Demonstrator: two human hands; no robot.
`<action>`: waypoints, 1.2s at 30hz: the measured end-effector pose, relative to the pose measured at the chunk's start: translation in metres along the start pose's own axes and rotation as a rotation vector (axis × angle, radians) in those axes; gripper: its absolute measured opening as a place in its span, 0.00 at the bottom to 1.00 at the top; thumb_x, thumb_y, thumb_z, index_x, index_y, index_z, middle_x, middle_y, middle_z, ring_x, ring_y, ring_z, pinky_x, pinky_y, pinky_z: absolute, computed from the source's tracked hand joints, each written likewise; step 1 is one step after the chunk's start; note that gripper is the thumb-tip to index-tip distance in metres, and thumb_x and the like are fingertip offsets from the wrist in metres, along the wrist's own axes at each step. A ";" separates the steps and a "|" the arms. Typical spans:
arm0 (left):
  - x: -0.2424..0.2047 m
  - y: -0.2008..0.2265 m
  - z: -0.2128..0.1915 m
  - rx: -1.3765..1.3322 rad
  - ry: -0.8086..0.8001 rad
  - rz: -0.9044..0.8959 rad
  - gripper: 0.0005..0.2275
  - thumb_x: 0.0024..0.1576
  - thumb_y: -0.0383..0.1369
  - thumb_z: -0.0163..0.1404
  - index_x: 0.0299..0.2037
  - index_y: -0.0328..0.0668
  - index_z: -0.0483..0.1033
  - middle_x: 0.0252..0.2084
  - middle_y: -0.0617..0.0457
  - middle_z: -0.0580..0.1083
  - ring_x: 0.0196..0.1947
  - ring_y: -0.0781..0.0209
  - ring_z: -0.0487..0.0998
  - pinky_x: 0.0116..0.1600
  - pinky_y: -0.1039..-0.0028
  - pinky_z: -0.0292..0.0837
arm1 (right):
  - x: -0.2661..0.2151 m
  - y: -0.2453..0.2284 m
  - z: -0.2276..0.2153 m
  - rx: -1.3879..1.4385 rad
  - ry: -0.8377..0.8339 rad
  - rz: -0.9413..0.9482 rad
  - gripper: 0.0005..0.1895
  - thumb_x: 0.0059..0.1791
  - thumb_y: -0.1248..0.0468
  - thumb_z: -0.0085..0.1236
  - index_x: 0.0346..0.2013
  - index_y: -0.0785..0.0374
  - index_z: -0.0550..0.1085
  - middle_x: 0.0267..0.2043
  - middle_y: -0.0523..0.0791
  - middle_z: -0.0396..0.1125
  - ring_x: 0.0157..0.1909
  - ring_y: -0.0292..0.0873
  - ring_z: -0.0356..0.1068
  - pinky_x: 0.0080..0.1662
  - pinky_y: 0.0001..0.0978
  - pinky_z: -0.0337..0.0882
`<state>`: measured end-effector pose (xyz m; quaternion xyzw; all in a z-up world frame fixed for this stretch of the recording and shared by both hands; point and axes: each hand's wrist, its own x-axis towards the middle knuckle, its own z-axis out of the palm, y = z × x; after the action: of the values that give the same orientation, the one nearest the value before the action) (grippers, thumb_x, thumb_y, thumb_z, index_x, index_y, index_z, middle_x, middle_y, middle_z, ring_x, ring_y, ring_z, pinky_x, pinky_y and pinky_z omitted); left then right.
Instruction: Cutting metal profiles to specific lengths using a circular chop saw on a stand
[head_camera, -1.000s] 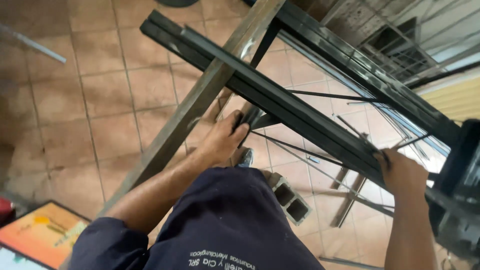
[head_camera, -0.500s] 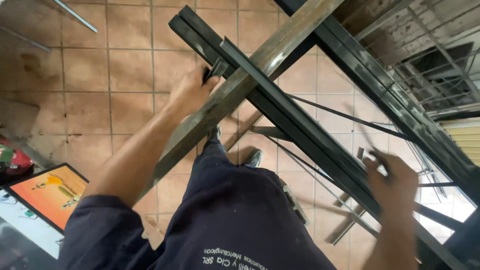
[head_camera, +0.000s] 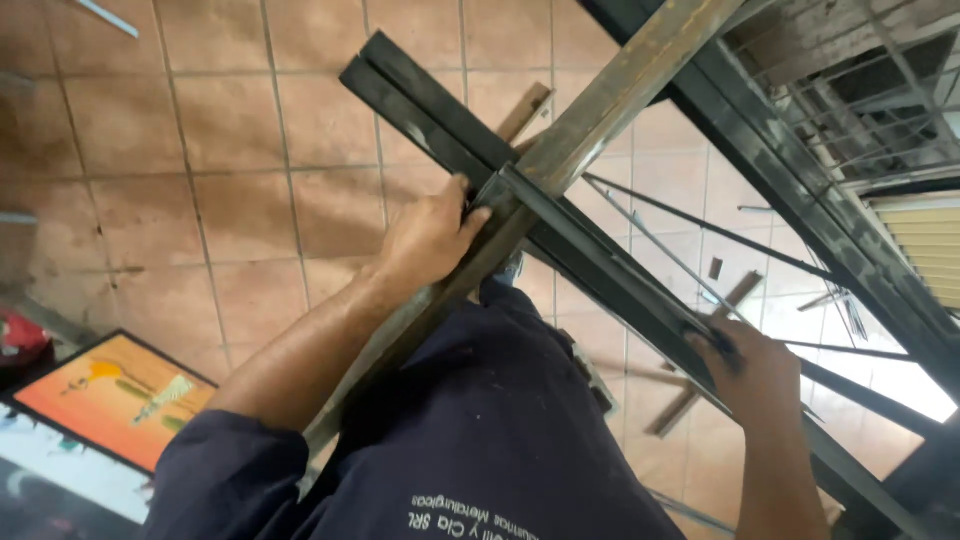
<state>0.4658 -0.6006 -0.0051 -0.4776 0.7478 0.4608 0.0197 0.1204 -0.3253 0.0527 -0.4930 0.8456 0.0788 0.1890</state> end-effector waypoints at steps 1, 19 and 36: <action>-0.002 0.003 0.000 -0.008 -0.014 -0.011 0.15 0.65 0.44 0.44 0.50 0.42 0.63 0.40 0.36 0.78 0.39 0.23 0.76 0.39 0.38 0.67 | -0.004 -0.003 -0.006 -0.005 -0.019 0.003 0.22 0.49 0.44 0.58 0.48 0.54 0.81 0.45 0.41 0.78 0.43 0.51 0.78 0.43 0.40 0.74; 0.005 0.010 0.004 -0.012 0.133 -0.011 0.20 0.61 0.45 0.50 0.64 0.64 0.68 0.52 0.51 0.79 0.53 0.44 0.80 0.56 0.52 0.75 | 0.006 -0.177 -0.029 0.949 0.375 -0.470 0.36 0.55 0.40 0.38 0.43 0.72 0.79 0.35 0.52 0.77 0.37 0.52 0.81 0.41 0.41 0.79; 0.008 0.013 0.003 -0.090 0.159 -0.011 0.18 0.60 0.42 0.53 0.60 0.60 0.72 0.49 0.50 0.81 0.51 0.43 0.81 0.52 0.51 0.77 | 0.042 -0.240 -0.039 0.683 0.462 -0.624 0.05 0.50 0.70 0.60 0.40 0.66 0.79 0.47 0.54 0.76 0.46 0.58 0.78 0.45 0.45 0.77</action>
<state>0.4507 -0.6027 -0.0021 -0.5174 0.7227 0.4545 -0.0586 0.2994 -0.4917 0.0844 -0.6363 0.6556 -0.3728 0.1622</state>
